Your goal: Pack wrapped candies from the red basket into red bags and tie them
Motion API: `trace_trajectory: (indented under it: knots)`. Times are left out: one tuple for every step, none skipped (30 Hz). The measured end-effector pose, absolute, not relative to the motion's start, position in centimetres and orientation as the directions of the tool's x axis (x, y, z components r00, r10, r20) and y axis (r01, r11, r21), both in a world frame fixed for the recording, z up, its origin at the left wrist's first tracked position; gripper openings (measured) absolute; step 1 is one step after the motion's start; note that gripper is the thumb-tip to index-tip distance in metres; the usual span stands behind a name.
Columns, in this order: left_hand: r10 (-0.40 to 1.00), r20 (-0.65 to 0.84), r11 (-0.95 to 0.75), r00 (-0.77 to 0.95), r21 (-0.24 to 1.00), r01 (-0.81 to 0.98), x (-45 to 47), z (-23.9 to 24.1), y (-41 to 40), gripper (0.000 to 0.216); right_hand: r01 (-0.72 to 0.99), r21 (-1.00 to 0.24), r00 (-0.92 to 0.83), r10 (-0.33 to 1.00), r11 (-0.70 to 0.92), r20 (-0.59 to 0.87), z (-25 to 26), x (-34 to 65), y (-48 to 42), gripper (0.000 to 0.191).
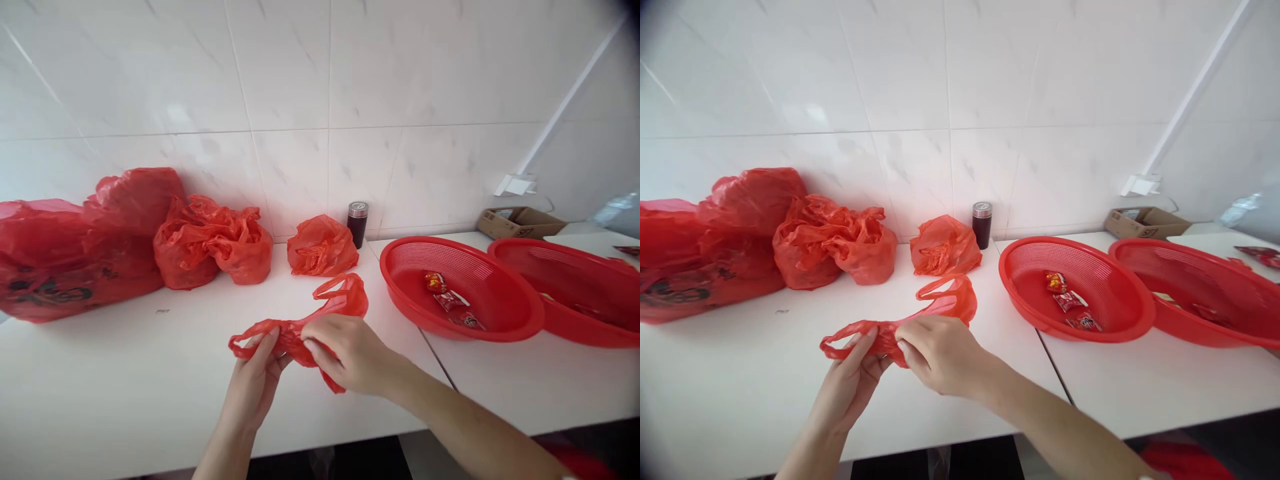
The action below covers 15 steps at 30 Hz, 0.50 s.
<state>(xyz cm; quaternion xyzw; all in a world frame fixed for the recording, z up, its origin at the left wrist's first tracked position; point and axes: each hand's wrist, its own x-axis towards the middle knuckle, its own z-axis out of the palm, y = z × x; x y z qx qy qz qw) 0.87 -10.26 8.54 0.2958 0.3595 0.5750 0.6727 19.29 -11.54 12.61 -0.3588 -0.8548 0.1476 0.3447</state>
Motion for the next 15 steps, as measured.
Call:
trace_trajectory:
  knots:
    - [0.983,-0.155,0.185,0.102,0.789,-0.586,0.9,8.7,-10.6,0.011,0.547,-0.486,-0.569,0.728,0.682,0.382,12.1,19.4,-10.9,0.025]
    - [0.979,-0.171,0.204,0.113,0.761,-0.616,0.7,8.8,-10.8,0.009,0.58,-0.485,-0.602,0.745,0.655,0.286,11.3,19.8,-10.2,0.025]
    - [0.975,-0.19,0.216,0.113,0.724,-0.655,0.2,8.9,-11.0,0.008,0.612,-0.494,-0.611,0.766,0.618,0.201,10.4,20.6,-9.6,0.022]
    - [0.973,-0.209,0.219,0.101,0.68,-0.7,-0.5,9.0,-11.1,0.01,0.642,-0.51,-0.599,0.789,0.573,0.132,9.5,21.5,-9.2,0.016]
    - [0.968,-0.237,0.215,0.079,0.63,-0.747,-1.4,9.1,-11.1,0.016,0.667,-0.533,-0.574,0.815,0.52,0.077,8.8,22.5,-9.2,0.014]
    - [0.959,-0.277,0.21,0.053,0.576,-0.79,-2.3,9.2,-11.1,0.023,0.686,-0.559,-0.539,0.841,0.466,0.041,8.5,23.5,-9.3,0.026]
    - [0.942,-0.334,0.21,0.027,0.527,-0.824,-3.1,9.3,-11.1,0.029,0.693,-0.586,-0.503,0.864,0.42,0.025,8.6,24.5,-9.7,0.044]
    - [0.917,-0.4,0.217,0.004,0.489,-0.845,-3.8,9.4,-11.0,0.034,0.686,-0.616,-0.48,0.877,0.387,0.017,9.1,25.3,-10.2,0.059]
    - [0.89,-0.456,0.235,-0.004,0.466,-0.853,-4.2,9.5,-10.9,0.037,0.663,-0.654,-0.479,0.878,0.363,0.002,10.0,26.1,-10.8,0.067]
    - [0.868,-0.497,0.261,-0.001,0.459,-0.849,-4.4,9.7,-10.7,0.039,0.629,-0.699,-0.501,0.865,0.341,-0.028,11.2,26.9,-11.3,0.069]
    - [0.853,-0.521,0.294,0.011,0.464,-0.836,-4.4,9.8,-10.6,0.039,0.583,-0.75,-0.539,0.839,0.313,-0.069,12.6,27.7,-11.7,0.065]
    - [0.841,-0.54,0.328,0.024,0.475,-0.817,-4.2,9.8,-10.5,0.039,0.529,-0.805,-0.578,0.809,0.271,-0.108,14.1,28.6,-11.8,0.057]
    - [0.828,-0.559,0.36,0.033,0.486,-0.796,-3.8,9.9,-10.4,0.039,0.465,-0.857,-0.604,0.787,0.222,-0.125,15.4,29.7,-11.7,0.049]
    - [0.812,-0.582,0.393,0.04,0.495,-0.775,-3.5,9.8,-10.4,0.038,0.404,-0.897,-0.598,0.794,0.178,-0.112,16.5,31.1,-11.3,0.044]
    - [0.795,-0.605,0.425,0.045,0.503,-0.753,-3.1,9.7,-10.3,0.039,0.366,-0.918,-0.549,0.832,0.151,-0.082,17.3,32.8,-10.8,0.041]
